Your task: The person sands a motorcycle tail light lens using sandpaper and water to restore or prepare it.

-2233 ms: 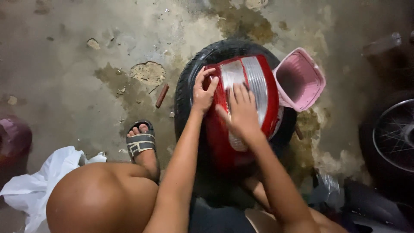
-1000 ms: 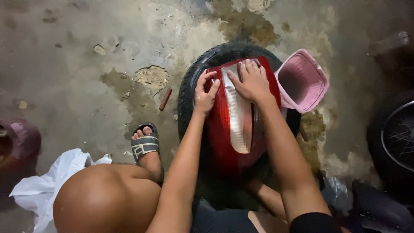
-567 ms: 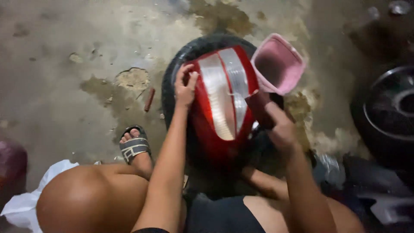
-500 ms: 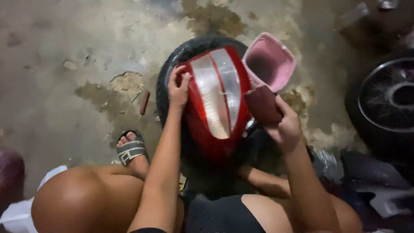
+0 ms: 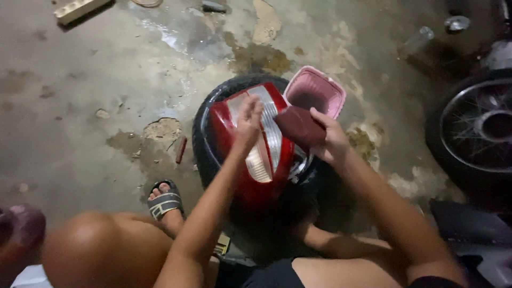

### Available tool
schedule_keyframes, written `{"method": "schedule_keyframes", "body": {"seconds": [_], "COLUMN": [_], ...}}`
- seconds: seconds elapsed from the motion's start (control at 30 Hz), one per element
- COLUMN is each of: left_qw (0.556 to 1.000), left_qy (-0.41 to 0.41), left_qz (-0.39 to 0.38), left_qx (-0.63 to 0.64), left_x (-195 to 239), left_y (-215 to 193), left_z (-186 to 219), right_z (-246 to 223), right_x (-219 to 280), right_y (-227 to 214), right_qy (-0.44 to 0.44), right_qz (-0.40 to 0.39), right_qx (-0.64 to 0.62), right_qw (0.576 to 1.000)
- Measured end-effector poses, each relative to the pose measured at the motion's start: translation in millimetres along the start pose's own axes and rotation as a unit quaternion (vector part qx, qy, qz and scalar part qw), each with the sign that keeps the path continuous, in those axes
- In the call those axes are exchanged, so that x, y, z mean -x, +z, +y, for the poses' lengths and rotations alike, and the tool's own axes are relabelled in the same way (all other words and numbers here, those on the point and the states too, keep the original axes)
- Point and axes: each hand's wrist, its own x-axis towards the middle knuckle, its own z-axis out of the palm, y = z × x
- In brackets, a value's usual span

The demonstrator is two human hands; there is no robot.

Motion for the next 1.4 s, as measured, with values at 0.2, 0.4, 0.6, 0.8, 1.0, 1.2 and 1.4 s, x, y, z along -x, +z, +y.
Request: {"method": "schedule_keyframes", "body": {"seconds": [0.2, 0.4, 0.6, 0.8, 1.0, 1.2, 1.4], "left_qw": [0.898, 0.952, 0.930, 0.943, 0.934, 0.936, 0.936], "left_qy": [-0.221, -0.266, -0.337, -0.269, -0.294, -0.290, -0.282], "left_qz": [-0.037, 0.113, 0.145, 0.176, 0.189, 0.162, 0.164], "left_qx": [0.378, 0.100, 0.027, 0.083, 0.076, 0.114, 0.133], "left_x": [34, 10, -2, 5, 8, 8, 10], "left_y": [49, 6, -48, -57, -74, -89, -93], "left_z": [84, 99, 61, 68, 45, 30, 14], "right_z": [11, -16, -32, 4, -29, -19, -72], "right_x": [-32, -134, -357, -296, -273, -150, -147], "right_y": [19, -14, -168, -145, -55, 26, 14], "right_qy": [-0.104, -0.214, -0.154, 0.069, 0.260, 0.264, 0.155], "right_qz": [-0.070, -0.136, 0.012, 0.068, -0.259, -0.372, -0.264], "right_qx": [0.268, 0.552, 0.670, 0.459, 0.246, 0.512, 0.492], "right_qw": [0.955, 0.794, 0.727, 0.883, 0.897, 0.728, 0.815]}}
